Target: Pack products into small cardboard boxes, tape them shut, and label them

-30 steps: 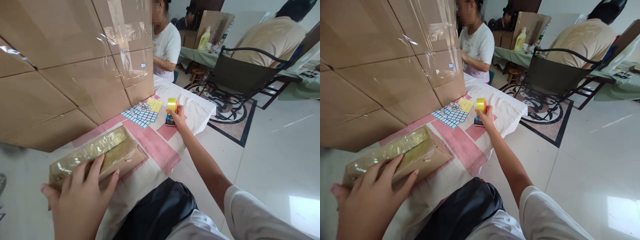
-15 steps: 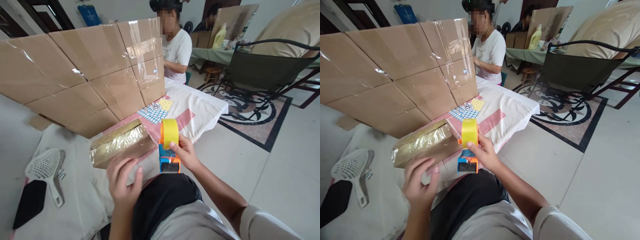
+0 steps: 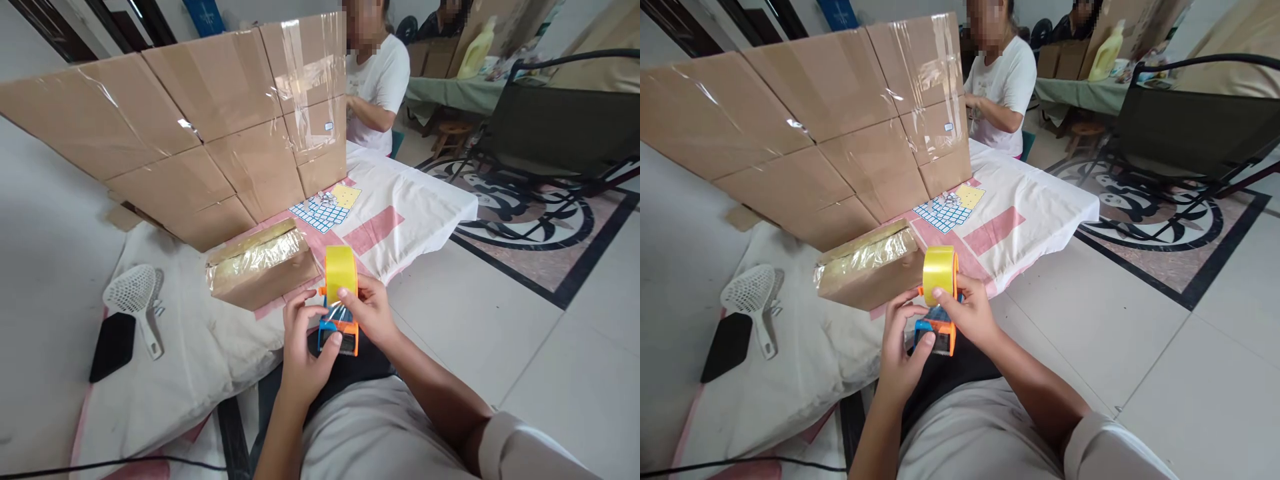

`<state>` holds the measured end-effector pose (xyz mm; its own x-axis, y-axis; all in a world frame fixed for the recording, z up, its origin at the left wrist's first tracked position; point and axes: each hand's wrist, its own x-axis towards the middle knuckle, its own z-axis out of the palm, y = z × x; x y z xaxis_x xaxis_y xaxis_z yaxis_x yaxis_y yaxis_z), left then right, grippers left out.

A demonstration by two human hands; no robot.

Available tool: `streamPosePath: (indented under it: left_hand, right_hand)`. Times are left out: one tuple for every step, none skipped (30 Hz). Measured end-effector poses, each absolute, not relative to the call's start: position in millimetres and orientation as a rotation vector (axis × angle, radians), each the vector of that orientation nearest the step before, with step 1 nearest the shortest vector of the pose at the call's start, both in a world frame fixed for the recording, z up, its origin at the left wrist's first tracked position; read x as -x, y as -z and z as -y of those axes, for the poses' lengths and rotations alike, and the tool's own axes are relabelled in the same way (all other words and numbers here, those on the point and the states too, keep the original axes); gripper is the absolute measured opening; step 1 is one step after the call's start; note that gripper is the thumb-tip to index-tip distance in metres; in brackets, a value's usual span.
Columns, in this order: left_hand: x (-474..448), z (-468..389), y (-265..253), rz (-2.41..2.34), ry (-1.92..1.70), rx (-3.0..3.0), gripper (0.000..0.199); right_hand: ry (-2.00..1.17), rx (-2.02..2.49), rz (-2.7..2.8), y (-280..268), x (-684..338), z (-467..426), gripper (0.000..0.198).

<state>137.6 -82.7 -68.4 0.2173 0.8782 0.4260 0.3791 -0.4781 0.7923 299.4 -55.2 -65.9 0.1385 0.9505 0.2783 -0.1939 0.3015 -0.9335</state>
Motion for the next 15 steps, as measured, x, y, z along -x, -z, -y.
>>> streamPosePath:
  left_hand:
    - [-138, 83, 68, -1.153, -1.220, -1.935, 0.015]
    - [-139, 83, 68, -1.147, -1.221, -1.907, 0.012]
    - [-139, 83, 69, -1.140, -1.220, -1.874, 0.010]
    - [-140, 83, 69, -1.128, -1.215, -1.839, 0.011]
    - [-141, 83, 69, -1.116, -1.203, -1.801, 0.014]
    - [-142, 82, 70, -1.107, -1.188, -1.765, 0.016]
    - [-143, 82, 70, -1.115, -1.183, -1.731, 0.018]
    - [-144, 82, 70, -1.147, -1.187, -1.696, 0.019]
    - [-146, 83, 71, -1.193, -1.185, -1.667, 0.019]
    - [-147, 83, 71, -1.240, -1.175, -1.641, 0.018]
    - [-148, 83, 72, -1.281, -1.156, -1.619, 0.018]
    - [-149, 84, 72, -1.306, -1.127, -1.606, 0.018]
    - [-150, 85, 72, -1.307, -1.094, -1.604, 0.018]
    - [-150, 86, 72, -1.297, -1.073, -1.608, 0.019]
    - [-151, 87, 70, -1.293, -1.082, -1.616, 0.021]
  right_hand:
    - [-1.000, 0.899, 1.077, 66, -298, 55, 0.027]
    - [-0.995, 0.914, 1.054, 66, -297, 55, 0.028]
    - [-0.988, 0.932, 1.036, 66, -296, 55, 0.029]
    - [-0.977, 0.952, 1.026, 68, -295, 54, 0.031]
    - [-0.956, 0.967, 1.029, 69, -294, 54, 0.035]
    - [-0.923, 0.983, 1.042, 72, -294, 53, 0.040]
    - [-0.874, 0.998, 1.057, 75, -294, 53, 0.047]
    - [-0.812, 1.014, 1.078, 78, -295, 53, 0.053]
    - [-0.737, 1.026, 1.112, 81, -296, 54, 0.057]
    - [-0.654, 1.021, 1.167, 84, -298, 54, 0.060]
    - [-0.564, 0.993, 1.239, 87, -300, 55, 0.061]
    - [-0.478, 0.950, 1.318, 88, -303, 55, 0.061]
    - [-0.404, 0.906, 1.392, 90, -305, 55, 0.060]
    - [-0.350, 0.874, 1.448, 92, -307, 54, 0.059]
    - [-0.313, 0.869, 1.472, 93, -308, 53, 0.058]
